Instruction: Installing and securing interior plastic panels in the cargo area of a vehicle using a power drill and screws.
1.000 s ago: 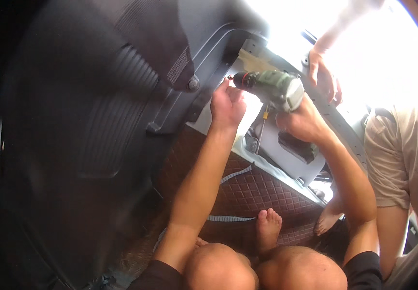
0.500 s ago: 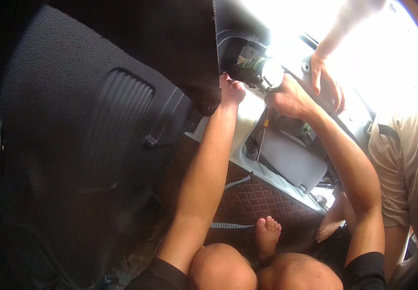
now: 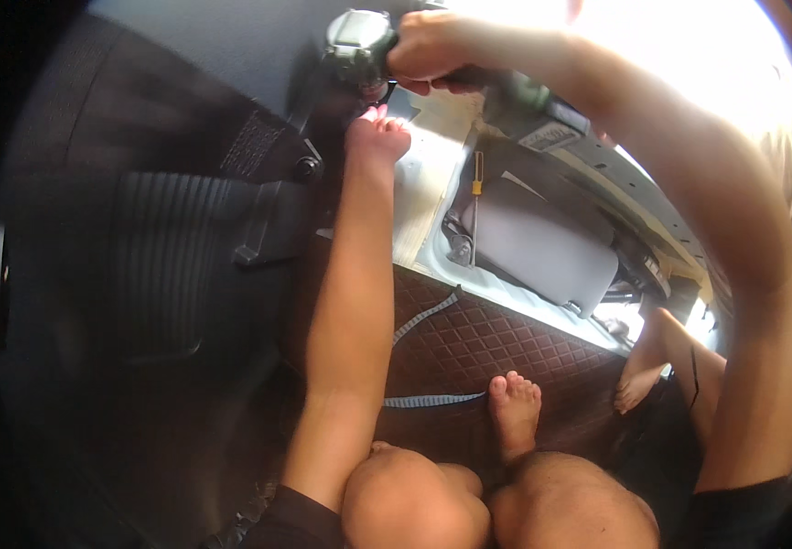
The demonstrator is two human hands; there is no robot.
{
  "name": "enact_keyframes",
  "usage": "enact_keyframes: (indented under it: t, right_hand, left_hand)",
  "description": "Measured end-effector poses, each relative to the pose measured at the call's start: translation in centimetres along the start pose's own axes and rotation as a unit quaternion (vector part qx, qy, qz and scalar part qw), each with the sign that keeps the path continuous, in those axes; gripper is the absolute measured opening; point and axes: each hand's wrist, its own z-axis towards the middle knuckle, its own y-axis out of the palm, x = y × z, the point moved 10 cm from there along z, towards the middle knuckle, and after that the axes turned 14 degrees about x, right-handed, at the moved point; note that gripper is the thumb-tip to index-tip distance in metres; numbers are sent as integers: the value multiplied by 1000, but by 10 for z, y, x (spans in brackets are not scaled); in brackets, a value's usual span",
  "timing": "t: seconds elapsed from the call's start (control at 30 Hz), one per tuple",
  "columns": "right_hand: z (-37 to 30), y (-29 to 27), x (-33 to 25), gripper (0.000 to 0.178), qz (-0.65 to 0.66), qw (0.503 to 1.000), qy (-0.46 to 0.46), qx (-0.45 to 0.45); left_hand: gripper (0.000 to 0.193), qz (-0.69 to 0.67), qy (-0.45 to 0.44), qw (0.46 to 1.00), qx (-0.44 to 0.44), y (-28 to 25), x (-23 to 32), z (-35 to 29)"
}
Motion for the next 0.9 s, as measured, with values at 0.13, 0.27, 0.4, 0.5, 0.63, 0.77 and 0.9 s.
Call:
enact_keyframes:
  t: [0.13,0.27,0.4,0.5,0.63,0.77,0.9]
  right_hand:
    - [-8,-3,-14,23,104,993,-41,-21]
    - [-11,0,-9,21,138,989,-34,-24]
    - [-15,-3,-9,19,144,989,-28,-22]
    - [-17,3,-6,19,129,991,-3,-48]
    - [-10,6,-7,19,92,995,-2,-25]
    - [-7,14,3,19,71,996,36,-40]
    - [3,21,11,18,100,995,15,-19]
  left_hand:
    - [25,16,-24,998,-55,-8,-2,-25]
    - [23,-31,-56,996,-55,-16,-4,-17]
    - [26,-27,-59,997,-52,-15,-6,-20]
    - [28,-29,-29,998,-48,-25,-3,-38]
    - [25,-39,106,986,124,-78,12,-57]
    - [21,-63,168,971,159,-82,21,-48]
    - [29,406,329,828,203,-73,48,-37]
